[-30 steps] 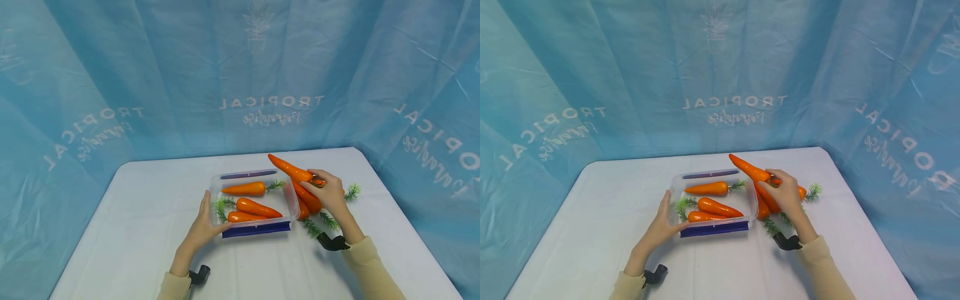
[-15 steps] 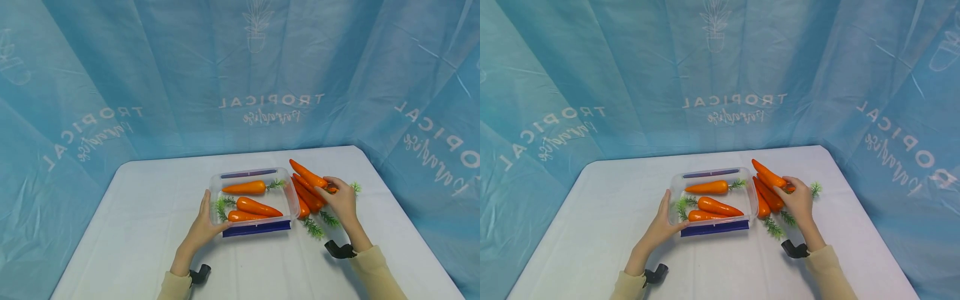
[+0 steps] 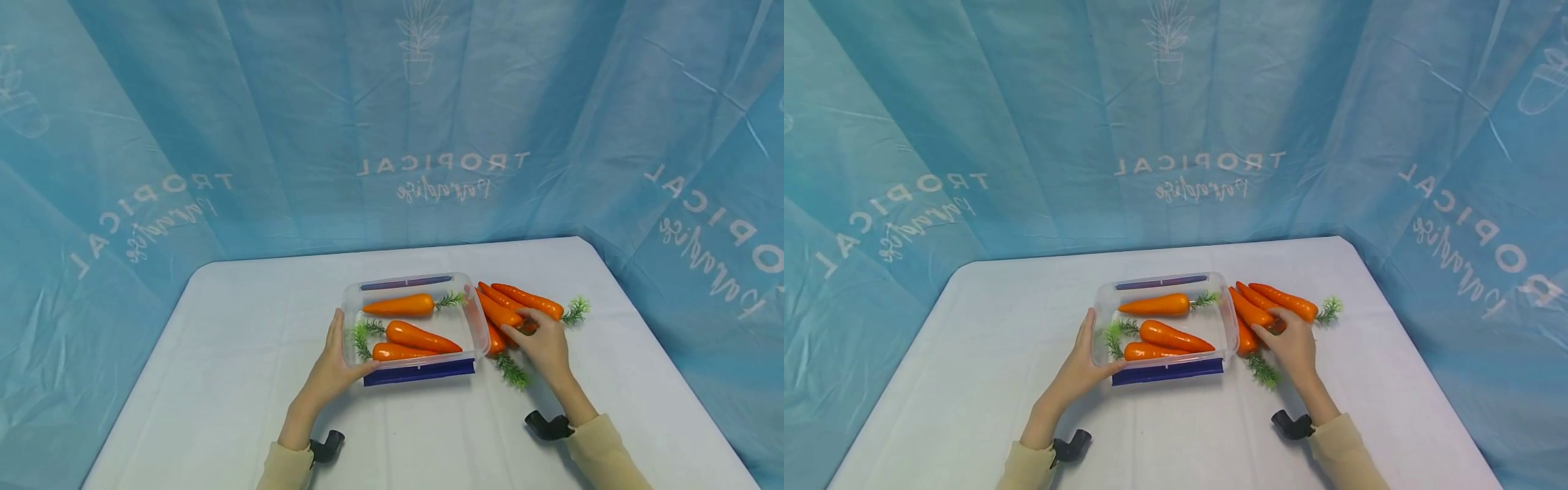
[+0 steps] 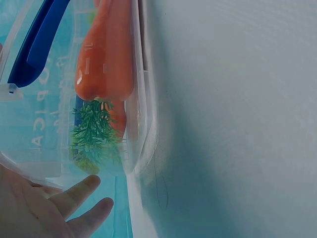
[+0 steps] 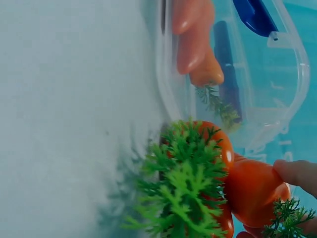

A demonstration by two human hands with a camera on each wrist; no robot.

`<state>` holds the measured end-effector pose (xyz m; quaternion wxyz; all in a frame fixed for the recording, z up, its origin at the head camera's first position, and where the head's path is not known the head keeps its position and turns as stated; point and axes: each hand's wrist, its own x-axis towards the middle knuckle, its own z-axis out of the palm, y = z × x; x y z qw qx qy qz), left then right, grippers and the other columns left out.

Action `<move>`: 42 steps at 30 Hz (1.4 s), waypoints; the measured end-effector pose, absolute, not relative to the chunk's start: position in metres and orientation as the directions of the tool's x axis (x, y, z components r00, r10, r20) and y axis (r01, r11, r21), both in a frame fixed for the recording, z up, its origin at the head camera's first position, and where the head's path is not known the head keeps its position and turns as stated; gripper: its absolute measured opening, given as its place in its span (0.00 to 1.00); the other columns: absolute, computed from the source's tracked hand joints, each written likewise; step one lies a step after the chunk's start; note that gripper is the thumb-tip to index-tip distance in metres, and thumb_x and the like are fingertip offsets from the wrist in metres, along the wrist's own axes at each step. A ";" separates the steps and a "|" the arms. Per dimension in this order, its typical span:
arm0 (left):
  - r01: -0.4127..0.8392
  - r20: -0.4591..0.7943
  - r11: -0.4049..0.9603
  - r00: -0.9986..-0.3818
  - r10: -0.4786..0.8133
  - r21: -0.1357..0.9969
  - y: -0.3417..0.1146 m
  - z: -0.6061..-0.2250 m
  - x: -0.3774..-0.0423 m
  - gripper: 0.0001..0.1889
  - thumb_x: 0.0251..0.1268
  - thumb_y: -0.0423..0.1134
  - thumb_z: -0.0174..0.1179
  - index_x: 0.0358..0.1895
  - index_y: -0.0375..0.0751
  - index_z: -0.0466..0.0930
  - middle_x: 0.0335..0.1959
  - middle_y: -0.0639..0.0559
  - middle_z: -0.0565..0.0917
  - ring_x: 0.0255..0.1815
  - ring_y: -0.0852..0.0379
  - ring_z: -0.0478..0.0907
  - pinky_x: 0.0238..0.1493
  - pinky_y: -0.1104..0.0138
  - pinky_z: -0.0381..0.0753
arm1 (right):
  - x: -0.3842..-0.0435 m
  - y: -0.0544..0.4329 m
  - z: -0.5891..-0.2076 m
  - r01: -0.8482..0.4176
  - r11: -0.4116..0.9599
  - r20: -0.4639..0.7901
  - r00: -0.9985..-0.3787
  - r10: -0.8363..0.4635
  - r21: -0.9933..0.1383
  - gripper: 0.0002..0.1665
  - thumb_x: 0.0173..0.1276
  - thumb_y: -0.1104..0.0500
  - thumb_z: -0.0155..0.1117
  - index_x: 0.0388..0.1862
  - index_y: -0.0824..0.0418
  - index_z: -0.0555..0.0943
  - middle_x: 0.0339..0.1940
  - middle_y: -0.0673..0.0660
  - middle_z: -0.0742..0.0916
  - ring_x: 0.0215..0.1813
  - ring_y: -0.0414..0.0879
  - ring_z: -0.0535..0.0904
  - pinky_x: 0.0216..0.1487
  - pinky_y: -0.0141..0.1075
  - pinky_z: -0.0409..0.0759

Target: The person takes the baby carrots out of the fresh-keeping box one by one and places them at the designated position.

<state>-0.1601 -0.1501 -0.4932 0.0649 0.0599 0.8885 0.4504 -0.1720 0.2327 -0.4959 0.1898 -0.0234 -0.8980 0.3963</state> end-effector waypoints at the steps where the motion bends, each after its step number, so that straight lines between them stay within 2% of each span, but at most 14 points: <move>1: 0.048 -0.061 0.587 -0.984 0.165 0.808 -0.150 -0.493 -0.160 0.62 0.50 0.58 0.69 0.76 0.57 0.26 0.79 0.52 0.32 0.78 0.39 0.45 0.71 0.39 0.54 | -0.172 0.232 -0.496 -0.095 0.678 0.304 -0.932 0.197 -0.729 0.25 0.55 0.53 0.75 0.47 0.66 0.82 0.44 0.63 0.87 0.40 0.50 0.77 0.37 0.26 0.73; 7: 0.045 -0.064 0.585 -0.984 0.165 0.810 -0.151 -0.493 -0.160 0.63 0.50 0.57 0.69 0.76 0.57 0.25 0.79 0.53 0.32 0.78 0.40 0.44 0.72 0.40 0.53 | -0.169 0.227 -0.494 -0.069 0.725 0.279 -0.944 0.174 -0.685 0.26 0.56 0.51 0.73 0.48 0.66 0.82 0.43 0.63 0.86 0.41 0.51 0.77 0.43 0.38 0.77; 13: 0.046 -0.060 0.583 -0.985 0.162 0.811 -0.150 -0.494 -0.160 0.62 0.50 0.57 0.69 0.76 0.58 0.25 0.79 0.54 0.32 0.79 0.42 0.44 0.72 0.41 0.53 | -0.166 0.223 -0.493 -0.096 0.787 0.311 -0.942 0.126 -0.609 0.26 0.53 0.53 0.75 0.46 0.68 0.81 0.39 0.64 0.86 0.34 0.51 0.77 0.34 0.35 0.76; 21: 0.042 -0.064 0.582 -0.985 0.161 0.812 -0.150 -0.496 -0.161 0.62 0.50 0.57 0.69 0.76 0.59 0.24 0.79 0.54 0.32 0.78 0.42 0.44 0.72 0.40 0.53 | -0.167 0.224 -0.485 -0.074 0.812 0.296 -0.947 0.125 -0.579 0.28 0.56 0.50 0.73 0.49 0.68 0.81 0.43 0.65 0.86 0.39 0.56 0.80 0.41 0.47 0.80; 27: 0.045 -0.060 0.583 -0.986 0.158 0.811 -0.150 -0.495 -0.161 0.62 0.51 0.57 0.69 0.76 0.58 0.24 0.79 0.54 0.32 0.79 0.43 0.43 0.73 0.42 0.52 | -0.171 0.225 -0.479 -0.099 0.802 0.303 -0.947 0.106 -0.589 0.26 0.59 0.52 0.71 0.49 0.68 0.81 0.42 0.65 0.86 0.41 0.58 0.82 0.40 0.50 0.82; 33: 0.043 -0.057 0.581 -0.986 0.154 0.813 -0.148 -0.496 -0.161 0.63 0.50 0.57 0.69 0.76 0.58 0.25 0.79 0.55 0.32 0.79 0.44 0.42 0.73 0.42 0.52 | -0.173 0.223 -0.479 -0.088 0.789 0.284 -0.952 0.113 -0.608 0.24 0.61 0.53 0.69 0.51 0.69 0.80 0.44 0.66 0.86 0.43 0.59 0.82 0.40 0.50 0.83; 36: 0.040 -0.059 0.580 -0.987 0.151 0.814 -0.149 -0.496 -0.161 0.63 0.50 0.57 0.69 0.76 0.58 0.25 0.79 0.55 0.32 0.79 0.44 0.43 0.73 0.43 0.52 | -0.174 0.220 -0.478 -0.112 0.774 0.315 -0.942 0.118 -0.623 0.22 0.62 0.54 0.68 0.49 0.69 0.80 0.43 0.66 0.86 0.42 0.59 0.82 0.38 0.49 0.83; 42: 0.045 -0.061 0.588 -0.985 0.159 0.807 -0.151 -0.497 -0.162 0.62 0.50 0.58 0.69 0.75 0.60 0.24 0.79 0.54 0.32 0.79 0.43 0.43 0.73 0.42 0.52 | -0.179 0.201 -0.467 -0.199 0.689 0.368 -0.924 0.105 -0.697 0.17 0.62 0.59 0.67 0.46 0.70 0.81 0.40 0.65 0.87 0.42 0.58 0.82 0.45 0.52 0.82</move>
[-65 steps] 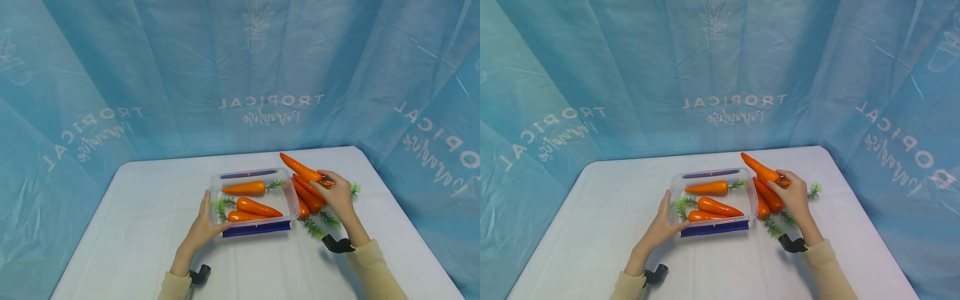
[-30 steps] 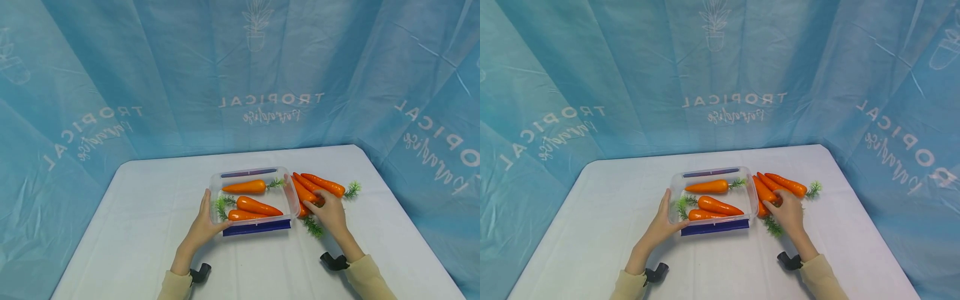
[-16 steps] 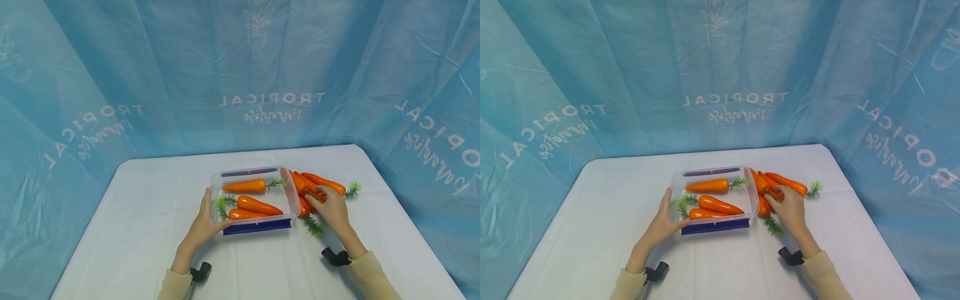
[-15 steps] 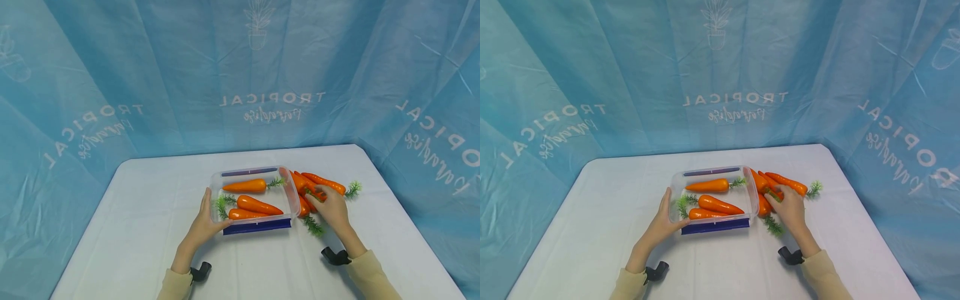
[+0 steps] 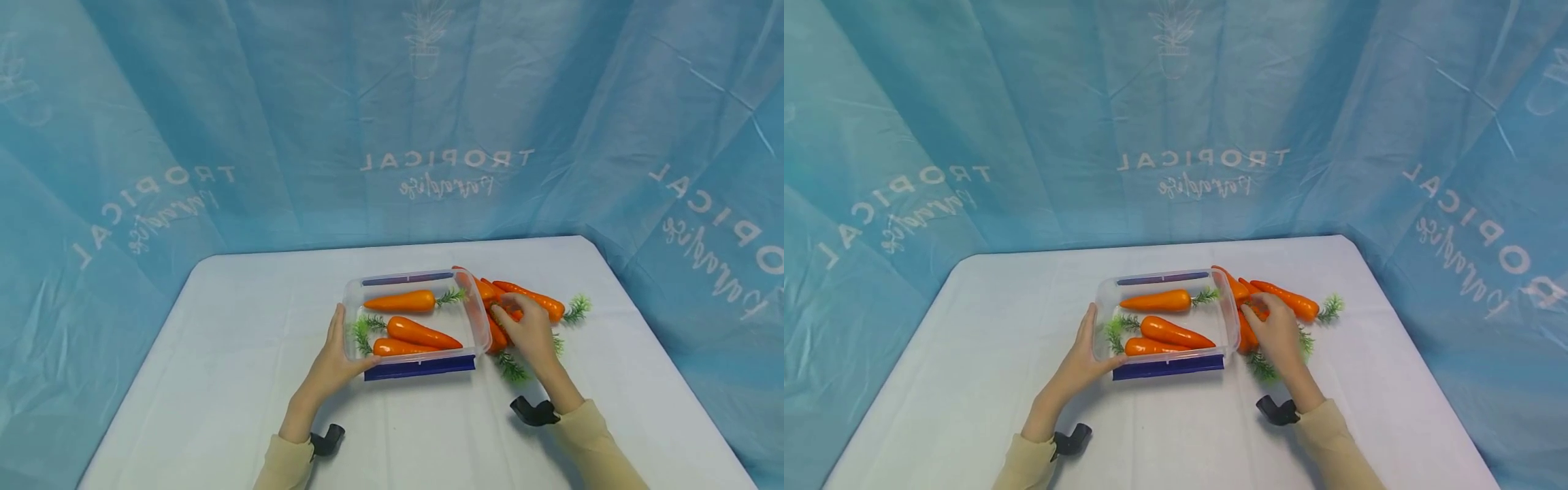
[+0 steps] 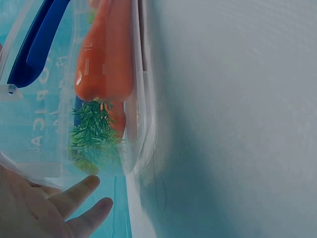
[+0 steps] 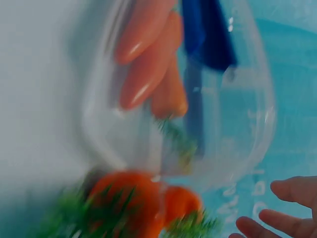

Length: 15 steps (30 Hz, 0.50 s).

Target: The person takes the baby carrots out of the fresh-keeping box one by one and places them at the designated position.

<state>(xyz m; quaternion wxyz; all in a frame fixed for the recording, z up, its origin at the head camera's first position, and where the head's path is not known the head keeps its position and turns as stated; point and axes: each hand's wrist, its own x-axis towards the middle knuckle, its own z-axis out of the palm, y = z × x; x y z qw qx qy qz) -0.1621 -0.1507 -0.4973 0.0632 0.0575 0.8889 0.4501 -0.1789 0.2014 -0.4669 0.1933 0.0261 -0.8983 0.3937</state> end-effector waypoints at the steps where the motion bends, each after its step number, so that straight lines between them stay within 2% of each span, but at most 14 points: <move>1: 0.045 -0.061 0.587 -0.985 0.159 0.808 -0.151 -0.497 -0.162 0.62 0.50 0.58 0.69 0.75 0.60 0.24 0.79 0.54 0.32 0.79 0.43 0.43 0.73 0.42 0.53 | -0.180 0.197 -0.465 -0.209 0.675 0.363 -0.927 0.094 -0.708 0.16 0.62 0.60 0.67 0.46 0.69 0.81 0.40 0.65 0.87 0.42 0.57 0.82 0.47 0.53 0.82; 4: 0.044 -0.062 0.588 -0.985 0.159 0.808 -0.151 -0.495 -0.161 0.62 0.50 0.58 0.69 0.75 0.59 0.24 0.79 0.54 0.32 0.79 0.42 0.44 0.72 0.41 0.53 | -0.185 0.181 -0.461 -0.237 0.652 0.346 -0.937 0.041 -0.720 0.15 0.63 0.61 0.67 0.46 0.68 0.82 0.40 0.63 0.87 0.42 0.55 0.82 0.49 0.52 0.82; 10: 0.037 -0.070 0.585 -0.985 0.159 0.811 -0.150 -0.491 -0.160 0.63 0.50 0.57 0.69 0.76 0.57 0.26 0.79 0.53 0.32 0.78 0.41 0.45 0.71 0.40 0.55 | -0.194 0.151 -0.458 -0.275 0.711 0.395 -0.919 0.004 -0.648 0.15 0.60 0.60 0.69 0.43 0.67 0.83 0.41 0.63 0.87 0.44 0.55 0.78 0.49 0.48 0.78; 15: 0.032 -0.074 0.591 -0.985 0.154 0.806 -0.151 -0.489 -0.159 0.63 0.49 0.58 0.70 0.77 0.55 0.26 0.79 0.52 0.33 0.78 0.39 0.47 0.70 0.39 0.56 | -0.203 0.130 -0.457 -0.292 0.695 0.374 -0.927 -0.036 -0.657 0.15 0.58 0.63 0.69 0.44 0.67 0.83 0.44 0.63 0.87 0.50 0.57 0.79 0.55 0.50 0.78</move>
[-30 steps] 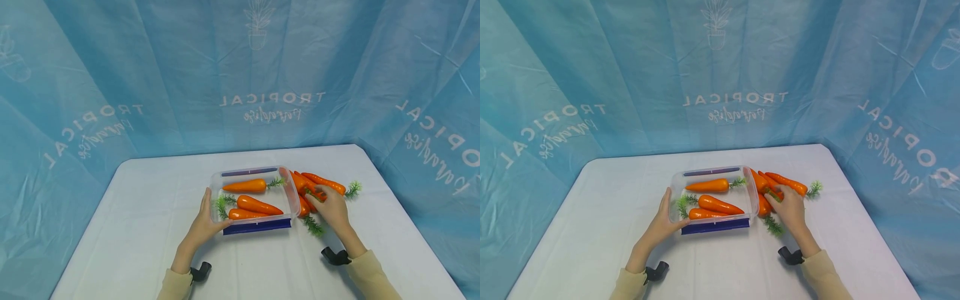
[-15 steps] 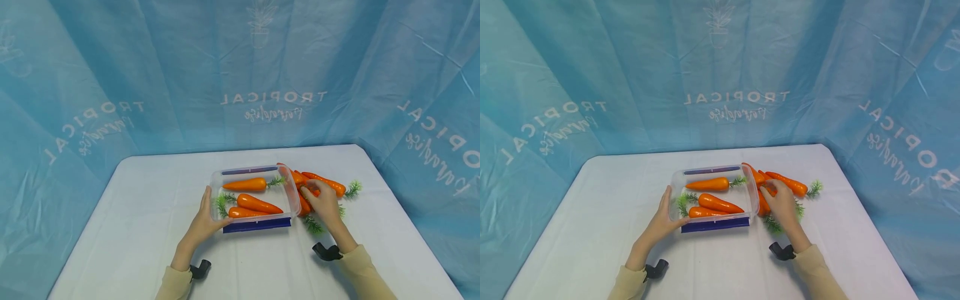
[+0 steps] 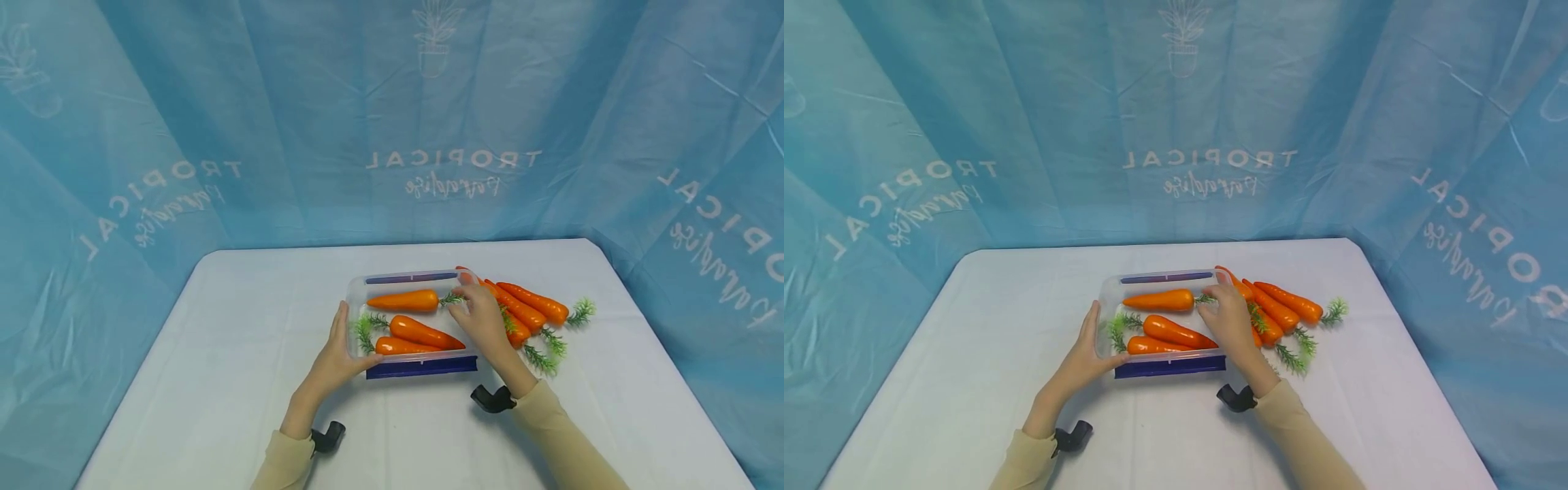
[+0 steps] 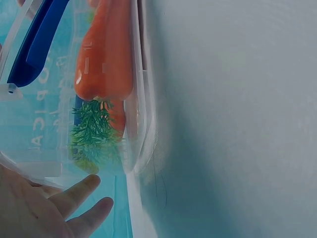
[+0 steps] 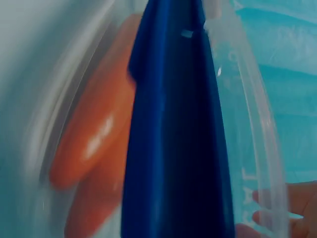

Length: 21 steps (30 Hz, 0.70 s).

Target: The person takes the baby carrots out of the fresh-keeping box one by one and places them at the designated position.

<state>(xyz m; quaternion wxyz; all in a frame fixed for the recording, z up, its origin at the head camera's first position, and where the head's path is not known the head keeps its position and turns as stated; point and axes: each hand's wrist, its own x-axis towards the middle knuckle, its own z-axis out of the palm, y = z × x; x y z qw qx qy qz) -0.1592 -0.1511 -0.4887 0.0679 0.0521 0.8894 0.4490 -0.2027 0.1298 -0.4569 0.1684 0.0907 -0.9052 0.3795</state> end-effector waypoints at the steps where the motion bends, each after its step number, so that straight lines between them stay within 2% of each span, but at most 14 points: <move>1: 0.034 -0.073 0.597 -0.985 0.153 0.801 -0.151 -0.489 -0.160 0.63 0.49 0.58 0.69 0.76 0.55 0.26 0.79 0.52 0.33 0.78 0.39 0.47 0.70 0.39 0.56 | -0.205 0.126 -0.457 -0.292 0.688 0.354 -0.934 -0.055 -0.664 0.15 0.58 0.63 0.69 0.45 0.67 0.83 0.45 0.62 0.87 0.53 0.58 0.79 0.56 0.51 0.78; 4: 0.035 -0.071 0.599 -0.986 0.152 0.800 -0.151 -0.491 -0.160 0.62 0.50 0.57 0.69 0.76 0.56 0.26 0.79 0.52 0.33 0.78 0.40 0.45 0.71 0.39 0.55 | -0.211 0.117 -0.460 -0.277 0.688 0.282 -0.953 -0.109 -0.671 0.17 0.59 0.62 0.69 0.47 0.67 0.83 0.46 0.61 0.87 0.54 0.57 0.80 0.57 0.49 0.79; 9: 0.044 -0.064 0.578 -0.984 0.165 0.815 -0.150 -0.489 -0.160 0.62 0.50 0.57 0.69 0.76 0.56 0.26 0.79 0.53 0.33 0.78 0.41 0.44 0.72 0.40 0.54 | -0.218 0.106 -0.465 -0.248 0.710 0.132 -0.968 -0.215 -0.659 0.20 0.59 0.59 0.70 0.50 0.64 0.83 0.45 0.59 0.88 0.47 0.54 0.83 0.52 0.44 0.82; 15: 0.036 -0.066 0.580 -0.986 0.154 0.814 -0.150 -0.489 -0.161 0.63 0.49 0.56 0.70 0.76 0.57 0.26 0.79 0.53 0.33 0.78 0.41 0.44 0.72 0.40 0.54 | -0.222 0.100 -0.470 -0.266 0.721 -0.006 -0.937 -0.350 -0.640 0.21 0.58 0.57 0.71 0.50 0.64 0.83 0.43 0.59 0.87 0.45 0.50 0.82 0.52 0.43 0.82; 21: 0.034 -0.068 0.590 -0.986 0.149 0.807 -0.150 -0.492 -0.160 0.63 0.49 0.58 0.70 0.77 0.55 0.27 0.79 0.51 0.34 0.77 0.38 0.47 0.70 0.39 0.56 | -0.223 0.099 -0.476 -0.251 0.741 -0.136 -0.898 -0.419 -0.623 0.18 0.56 0.62 0.73 0.46 0.64 0.84 0.40 0.58 0.87 0.40 0.46 0.80 0.51 0.42 0.83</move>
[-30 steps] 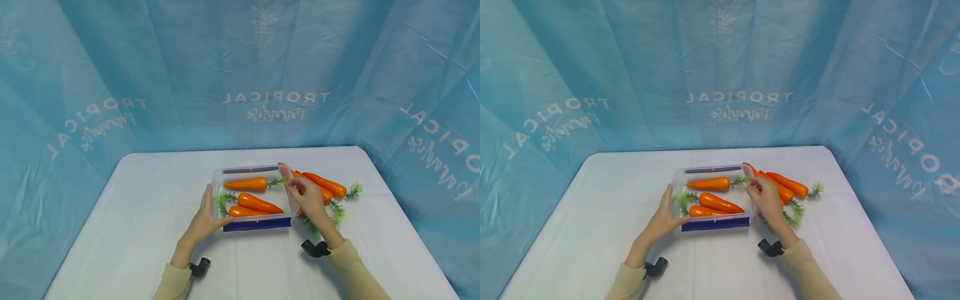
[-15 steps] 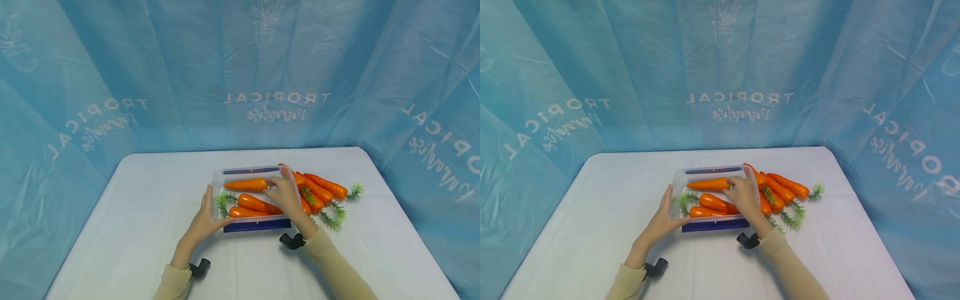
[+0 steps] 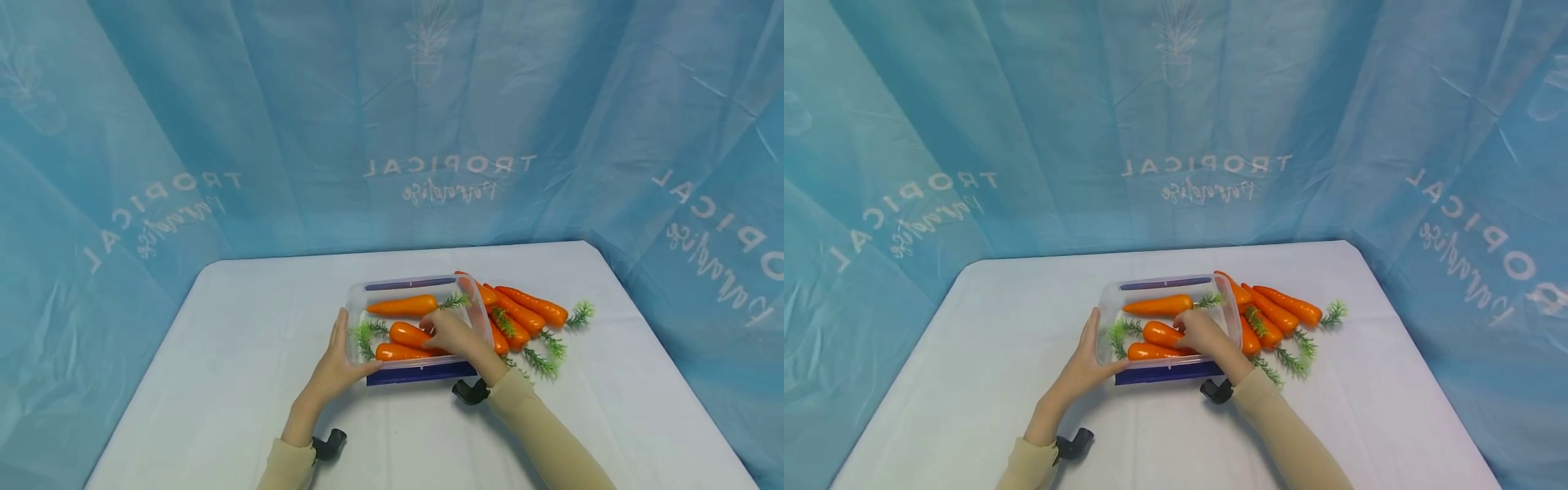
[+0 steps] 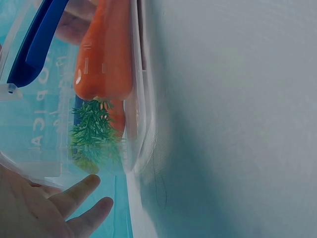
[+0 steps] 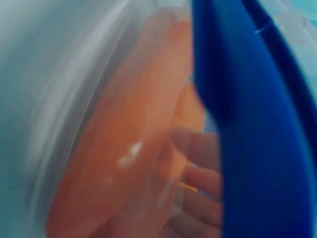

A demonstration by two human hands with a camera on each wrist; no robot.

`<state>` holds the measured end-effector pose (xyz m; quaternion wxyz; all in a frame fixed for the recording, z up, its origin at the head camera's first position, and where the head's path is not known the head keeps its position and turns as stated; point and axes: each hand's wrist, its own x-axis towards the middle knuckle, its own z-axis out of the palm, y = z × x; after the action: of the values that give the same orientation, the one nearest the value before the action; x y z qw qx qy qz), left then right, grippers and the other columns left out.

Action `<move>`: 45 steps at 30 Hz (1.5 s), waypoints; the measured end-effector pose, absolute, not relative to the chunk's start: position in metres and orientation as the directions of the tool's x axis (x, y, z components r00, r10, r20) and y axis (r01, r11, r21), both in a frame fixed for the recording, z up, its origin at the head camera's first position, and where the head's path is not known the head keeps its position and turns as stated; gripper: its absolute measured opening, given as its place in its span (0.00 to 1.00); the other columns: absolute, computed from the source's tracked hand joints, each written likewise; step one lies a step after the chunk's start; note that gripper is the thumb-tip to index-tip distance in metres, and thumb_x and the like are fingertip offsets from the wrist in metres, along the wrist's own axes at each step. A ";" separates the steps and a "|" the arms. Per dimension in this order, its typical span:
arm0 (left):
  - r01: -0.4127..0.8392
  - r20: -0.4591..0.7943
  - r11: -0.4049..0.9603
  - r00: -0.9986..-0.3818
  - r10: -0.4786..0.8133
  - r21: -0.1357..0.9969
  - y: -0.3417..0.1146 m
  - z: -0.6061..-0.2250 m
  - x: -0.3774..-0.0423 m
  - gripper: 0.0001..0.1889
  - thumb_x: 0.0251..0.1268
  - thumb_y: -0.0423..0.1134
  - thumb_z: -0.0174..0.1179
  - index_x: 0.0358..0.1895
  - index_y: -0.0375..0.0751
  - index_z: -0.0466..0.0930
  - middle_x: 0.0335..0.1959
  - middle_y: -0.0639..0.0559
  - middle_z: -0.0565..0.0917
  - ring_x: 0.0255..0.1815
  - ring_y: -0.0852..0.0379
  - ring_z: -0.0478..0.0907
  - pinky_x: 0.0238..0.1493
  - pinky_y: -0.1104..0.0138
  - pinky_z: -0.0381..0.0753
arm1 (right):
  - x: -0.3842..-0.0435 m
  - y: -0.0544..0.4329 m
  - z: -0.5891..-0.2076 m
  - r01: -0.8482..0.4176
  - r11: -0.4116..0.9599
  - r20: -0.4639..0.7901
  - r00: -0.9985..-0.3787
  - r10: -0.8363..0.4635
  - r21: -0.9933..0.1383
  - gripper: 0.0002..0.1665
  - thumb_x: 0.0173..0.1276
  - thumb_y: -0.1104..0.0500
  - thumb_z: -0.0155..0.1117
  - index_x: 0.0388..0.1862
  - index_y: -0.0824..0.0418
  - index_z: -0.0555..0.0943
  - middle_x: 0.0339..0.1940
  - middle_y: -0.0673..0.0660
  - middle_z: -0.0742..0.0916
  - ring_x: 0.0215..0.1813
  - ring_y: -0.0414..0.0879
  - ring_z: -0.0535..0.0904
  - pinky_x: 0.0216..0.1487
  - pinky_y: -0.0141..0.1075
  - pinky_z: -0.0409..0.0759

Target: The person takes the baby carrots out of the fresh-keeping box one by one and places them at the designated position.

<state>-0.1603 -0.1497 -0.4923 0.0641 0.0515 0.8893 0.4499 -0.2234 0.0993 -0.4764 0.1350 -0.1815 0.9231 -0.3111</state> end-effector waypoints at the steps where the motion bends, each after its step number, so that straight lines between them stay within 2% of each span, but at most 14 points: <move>1: 0.032 -0.070 0.591 -0.986 0.149 0.806 -0.150 -0.493 -0.160 0.63 0.49 0.58 0.69 0.76 0.55 0.26 0.79 0.51 0.34 0.77 0.39 0.47 0.70 0.39 0.56 | -0.223 0.099 -0.478 -0.247 0.741 -0.148 -0.894 -0.423 -0.625 0.18 0.55 0.63 0.73 0.46 0.65 0.84 0.39 0.58 0.87 0.39 0.47 0.80 0.50 0.42 0.83; 9: 0.039 -0.061 0.591 -0.987 0.149 0.806 -0.150 -0.495 -0.159 0.63 0.49 0.59 0.69 0.76 0.56 0.27 0.79 0.52 0.34 0.77 0.39 0.47 0.70 0.39 0.56 | -0.222 0.101 -0.481 -0.254 0.745 -0.157 -0.887 -0.433 -0.617 0.21 0.55 0.64 0.72 0.49 0.64 0.82 0.39 0.58 0.86 0.40 0.47 0.79 0.50 0.42 0.82; 17: 0.037 -0.064 0.586 -0.987 0.150 0.810 -0.150 -0.495 -0.160 0.62 0.50 0.57 0.70 0.76 0.60 0.26 0.79 0.54 0.33 0.78 0.41 0.47 0.71 0.40 0.55 | -0.220 0.102 -0.473 -0.302 0.758 -0.063 -0.910 -0.411 -0.578 0.21 0.53 0.63 0.73 0.49 0.59 0.83 0.37 0.56 0.86 0.37 0.44 0.77 0.45 0.39 0.81; 20: 0.037 -0.065 0.590 -0.987 0.150 0.807 -0.150 -0.495 -0.160 0.62 0.50 0.57 0.69 0.76 0.60 0.26 0.79 0.54 0.33 0.78 0.41 0.46 0.71 0.40 0.54 | -0.218 0.102 -0.473 -0.301 0.747 -0.042 -0.915 -0.401 -0.594 0.21 0.55 0.63 0.72 0.50 0.60 0.83 0.40 0.56 0.86 0.39 0.45 0.78 0.47 0.40 0.81; 26: 0.037 -0.067 0.596 -0.986 0.152 0.802 -0.150 -0.493 -0.159 0.62 0.50 0.57 0.69 0.76 0.59 0.26 0.79 0.54 0.33 0.78 0.40 0.46 0.71 0.39 0.54 | -0.217 0.102 -0.474 -0.301 0.727 0.054 -0.938 -0.343 -0.617 0.20 0.57 0.62 0.70 0.50 0.60 0.83 0.46 0.55 0.87 0.47 0.47 0.81 0.56 0.43 0.80; 35: 0.019 -0.085 0.590 -0.985 0.149 0.807 -0.151 -0.495 -0.158 0.62 0.51 0.57 0.69 0.76 0.58 0.25 0.79 0.54 0.32 0.79 0.42 0.44 0.72 0.40 0.52 | -0.215 0.105 -0.465 -0.362 0.652 0.237 -0.932 -0.275 -0.667 0.19 0.56 0.59 0.73 0.47 0.60 0.84 0.46 0.56 0.88 0.43 0.48 0.82 0.50 0.41 0.83; 39: 0.019 -0.086 0.590 -0.985 0.150 0.807 -0.151 -0.494 -0.158 0.62 0.51 0.57 0.69 0.76 0.57 0.25 0.79 0.53 0.32 0.79 0.43 0.42 0.73 0.42 0.52 | -0.208 0.110 -0.458 -0.405 0.608 0.341 -0.913 -0.225 -0.683 0.19 0.55 0.60 0.74 0.47 0.61 0.84 0.45 0.58 0.88 0.45 0.49 0.83 0.51 0.43 0.83; 45: 0.038 -0.070 0.599 -0.985 0.156 0.800 -0.151 -0.493 -0.161 0.62 0.51 0.58 0.68 0.76 0.58 0.24 0.79 0.53 0.32 0.79 0.43 0.42 0.73 0.42 0.51 | -0.198 0.128 -0.438 -0.436 0.532 0.463 -0.882 -0.090 -0.726 0.19 0.54 0.64 0.73 0.47 0.65 0.83 0.45 0.62 0.88 0.41 0.52 0.83 0.44 0.45 0.85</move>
<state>-0.1606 -0.1506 -0.4931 0.0663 0.0543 0.8917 0.4444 -0.1981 0.1282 -0.4380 -0.1886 -0.1538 0.8547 -0.4585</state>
